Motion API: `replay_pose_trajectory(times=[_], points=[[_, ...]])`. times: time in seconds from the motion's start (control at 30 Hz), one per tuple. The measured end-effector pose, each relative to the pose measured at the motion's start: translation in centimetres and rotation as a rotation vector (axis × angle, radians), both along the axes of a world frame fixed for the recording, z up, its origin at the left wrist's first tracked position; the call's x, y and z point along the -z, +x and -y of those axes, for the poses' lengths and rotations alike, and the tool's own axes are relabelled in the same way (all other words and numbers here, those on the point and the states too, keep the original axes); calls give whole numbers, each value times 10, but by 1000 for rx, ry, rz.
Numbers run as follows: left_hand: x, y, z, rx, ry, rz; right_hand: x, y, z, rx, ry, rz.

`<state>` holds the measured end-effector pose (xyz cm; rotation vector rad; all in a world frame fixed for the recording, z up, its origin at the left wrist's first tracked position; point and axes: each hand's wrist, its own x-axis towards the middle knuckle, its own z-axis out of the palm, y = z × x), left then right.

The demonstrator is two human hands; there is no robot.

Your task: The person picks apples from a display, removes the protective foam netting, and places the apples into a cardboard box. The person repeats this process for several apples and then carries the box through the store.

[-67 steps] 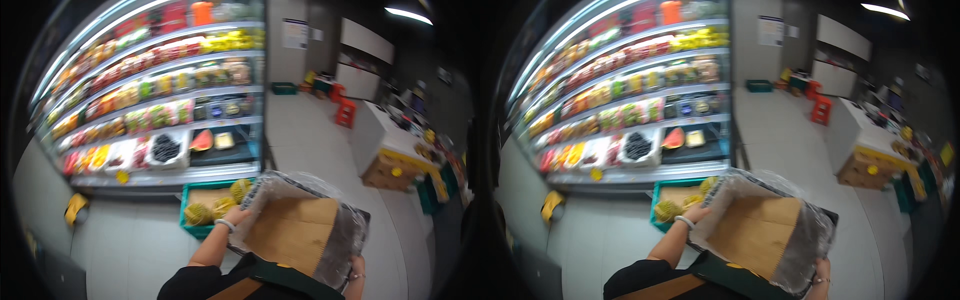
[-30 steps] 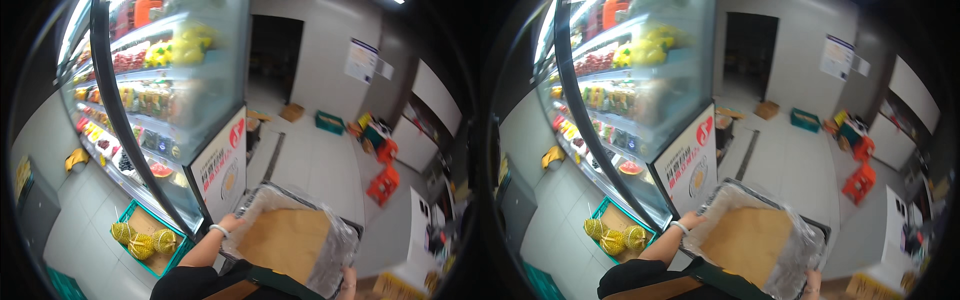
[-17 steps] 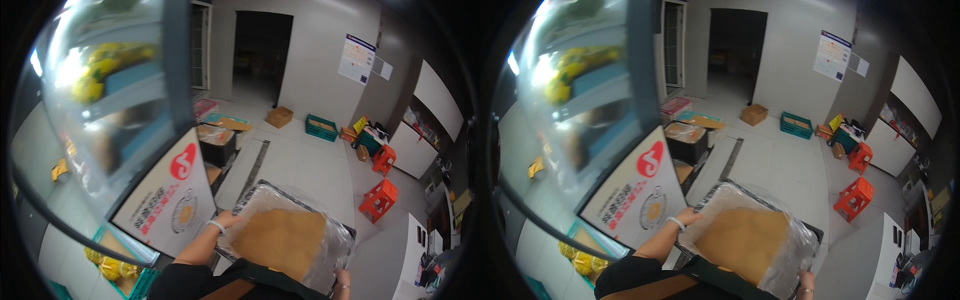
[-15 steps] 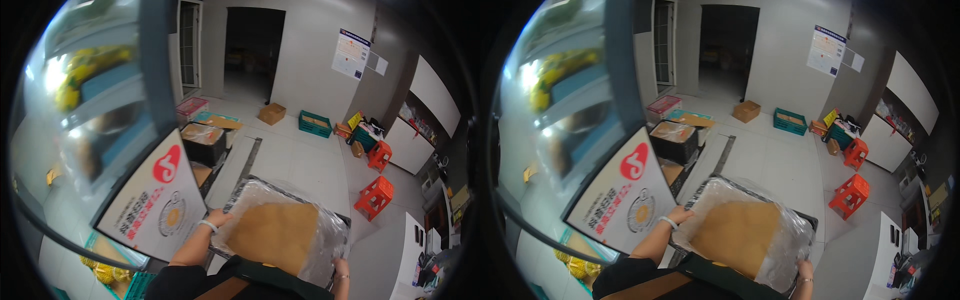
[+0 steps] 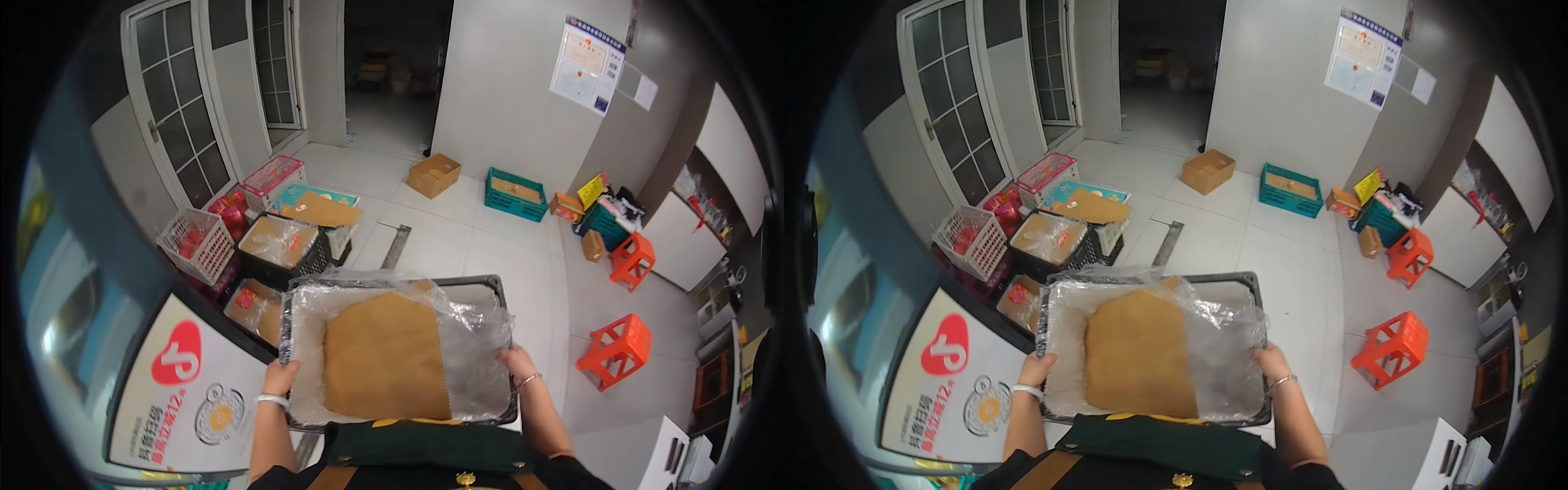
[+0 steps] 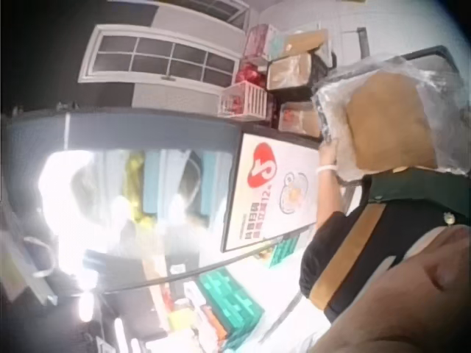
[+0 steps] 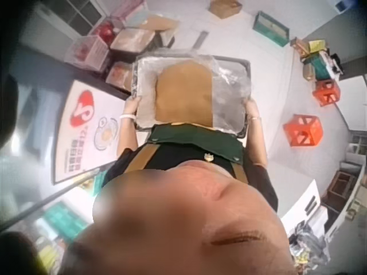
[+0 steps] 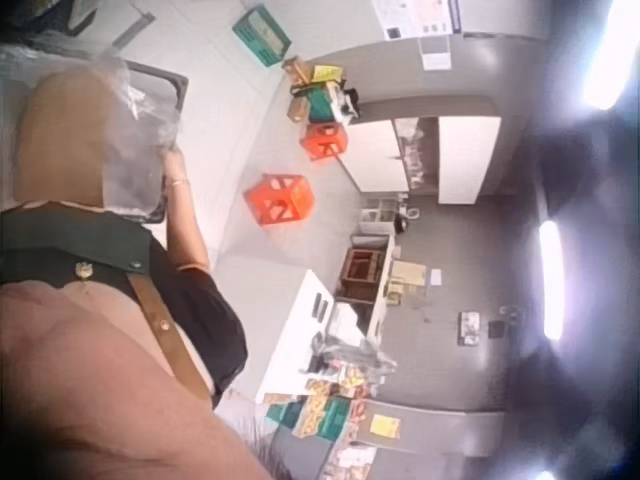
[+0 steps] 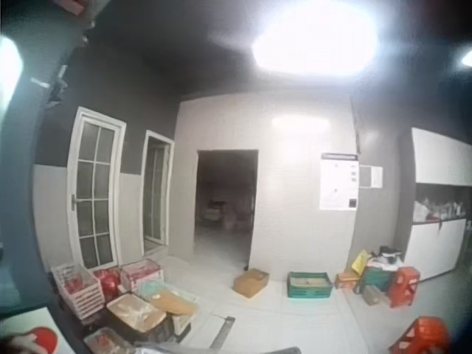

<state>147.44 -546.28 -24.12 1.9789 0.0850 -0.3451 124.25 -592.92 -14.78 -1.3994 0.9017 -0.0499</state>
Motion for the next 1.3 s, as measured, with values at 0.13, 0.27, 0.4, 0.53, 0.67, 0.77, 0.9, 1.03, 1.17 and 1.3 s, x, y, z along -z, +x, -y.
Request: replay_pose_trajectory(times=[0.13,0.27,0.4,0.53,0.67,0.77,0.9,1.03,1.17,1.3], points=[[-36,96,76,15,27,-1,-12,91,58,40,-85,49],[-68,178,143,122,45,-23,-6,147,114,89,-26,39],[-62,268,216,137,155,-31,6,217,169,143,31,35],[-62,342,298,158,159,-52,37,298,261,99,-31,-74],[-64,405,336,43,232,60,-3,421,324,-14,-11,-11],[-73,448,357,-26,229,-80,-2,499,358,-78,30,17],[-43,512,370,-196,-169,-44,15,623,410,-205,-57,13],[-35,589,386,-260,167,107,8,739,422,-252,47,-8],[-68,722,442,-196,175,-21,24,839,468,-205,-145,-19],[-43,850,452,-122,77,-7,31,905,484,-90,-11,44]])
